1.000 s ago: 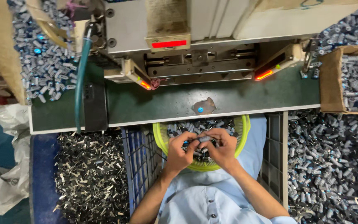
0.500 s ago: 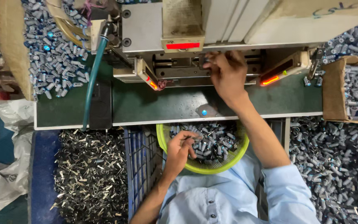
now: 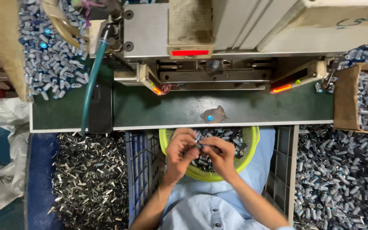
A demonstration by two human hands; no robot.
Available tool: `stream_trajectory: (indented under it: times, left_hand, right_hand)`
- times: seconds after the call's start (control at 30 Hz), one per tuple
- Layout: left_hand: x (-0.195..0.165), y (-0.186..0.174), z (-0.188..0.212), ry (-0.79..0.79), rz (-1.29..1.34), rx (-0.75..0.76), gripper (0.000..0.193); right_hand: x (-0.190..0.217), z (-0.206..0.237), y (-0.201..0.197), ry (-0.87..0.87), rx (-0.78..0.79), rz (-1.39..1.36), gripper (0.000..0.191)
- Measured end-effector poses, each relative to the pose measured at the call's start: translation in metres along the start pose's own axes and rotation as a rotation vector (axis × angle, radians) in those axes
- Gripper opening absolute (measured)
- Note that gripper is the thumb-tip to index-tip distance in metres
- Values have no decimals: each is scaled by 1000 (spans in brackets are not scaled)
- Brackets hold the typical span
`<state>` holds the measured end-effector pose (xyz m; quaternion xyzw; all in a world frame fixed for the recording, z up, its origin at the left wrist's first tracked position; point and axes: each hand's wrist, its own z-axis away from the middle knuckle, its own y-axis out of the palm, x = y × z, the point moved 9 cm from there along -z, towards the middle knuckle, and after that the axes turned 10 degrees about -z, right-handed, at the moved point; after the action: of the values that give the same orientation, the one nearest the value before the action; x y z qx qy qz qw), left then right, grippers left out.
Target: The person repeatedly picks small cylindrical metal parts from a green basket, places them into a press machine, and retrieves the processed parts. The person continues this cycle throughout the clip, handling the parts by hand.
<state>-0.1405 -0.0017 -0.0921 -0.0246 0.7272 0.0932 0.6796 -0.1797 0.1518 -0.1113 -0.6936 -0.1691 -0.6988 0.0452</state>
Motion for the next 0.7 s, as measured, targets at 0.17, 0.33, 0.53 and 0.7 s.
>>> stream_trajectory:
  times: [0.17,0.33,0.53,0.7]
  left_hand:
    - [-13,22,-14,10,-374,145,13]
    - [-60,25,-9,446,-667,-67,24]
    - [-74,44,11,833,-1112,-60,36]
    - [-50,-31,12,409,631,153,55]
  right_hand:
    - [-1,16,-16,-223,-80,61,23]
    - [-24,4,-33,83,-174,-537,19]
    - [-23,-9,-27,50,-101,-348,30]
    - [-22,-22,-47,66,-237,-634,26]
